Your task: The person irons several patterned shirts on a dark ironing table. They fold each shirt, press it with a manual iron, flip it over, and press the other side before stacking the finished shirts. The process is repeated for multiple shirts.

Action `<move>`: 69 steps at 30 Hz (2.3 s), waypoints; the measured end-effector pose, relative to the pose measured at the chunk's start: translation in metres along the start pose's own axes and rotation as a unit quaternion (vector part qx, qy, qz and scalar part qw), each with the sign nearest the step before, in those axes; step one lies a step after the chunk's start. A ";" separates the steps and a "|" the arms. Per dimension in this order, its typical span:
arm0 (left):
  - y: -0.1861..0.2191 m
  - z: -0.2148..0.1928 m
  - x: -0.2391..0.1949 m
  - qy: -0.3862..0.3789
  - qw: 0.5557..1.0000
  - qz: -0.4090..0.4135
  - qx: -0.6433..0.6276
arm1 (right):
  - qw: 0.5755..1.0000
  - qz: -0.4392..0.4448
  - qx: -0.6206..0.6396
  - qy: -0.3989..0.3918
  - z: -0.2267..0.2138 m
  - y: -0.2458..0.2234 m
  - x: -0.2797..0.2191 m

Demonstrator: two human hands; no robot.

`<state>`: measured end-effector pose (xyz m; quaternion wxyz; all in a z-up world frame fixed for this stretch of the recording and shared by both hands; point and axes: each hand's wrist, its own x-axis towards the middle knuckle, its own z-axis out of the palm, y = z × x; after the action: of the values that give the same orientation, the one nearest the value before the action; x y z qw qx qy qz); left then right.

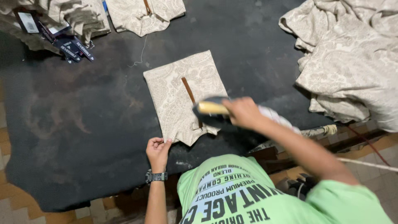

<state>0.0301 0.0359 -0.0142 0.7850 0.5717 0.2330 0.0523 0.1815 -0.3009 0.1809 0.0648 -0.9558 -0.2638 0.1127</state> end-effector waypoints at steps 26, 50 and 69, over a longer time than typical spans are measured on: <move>-0.024 0.028 -0.009 0.086 0.994 0.071 -0.010 | 0.983 -0.165 -0.049 -0.060 -0.039 -0.105 0.257; 0.115 0.057 0.251 0.034 0.908 0.059 0.413 | 0.975 -0.220 -0.022 -0.002 -0.041 -0.058 0.126; 0.094 0.104 0.248 0.147 0.842 0.029 0.518 | 0.987 -0.030 0.069 -0.142 -0.044 -0.005 0.121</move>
<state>0.3115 0.0637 0.0216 0.3289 0.8874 0.3215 0.0302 0.2911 -0.2368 0.2028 0.0963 -0.9151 -0.2901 0.2629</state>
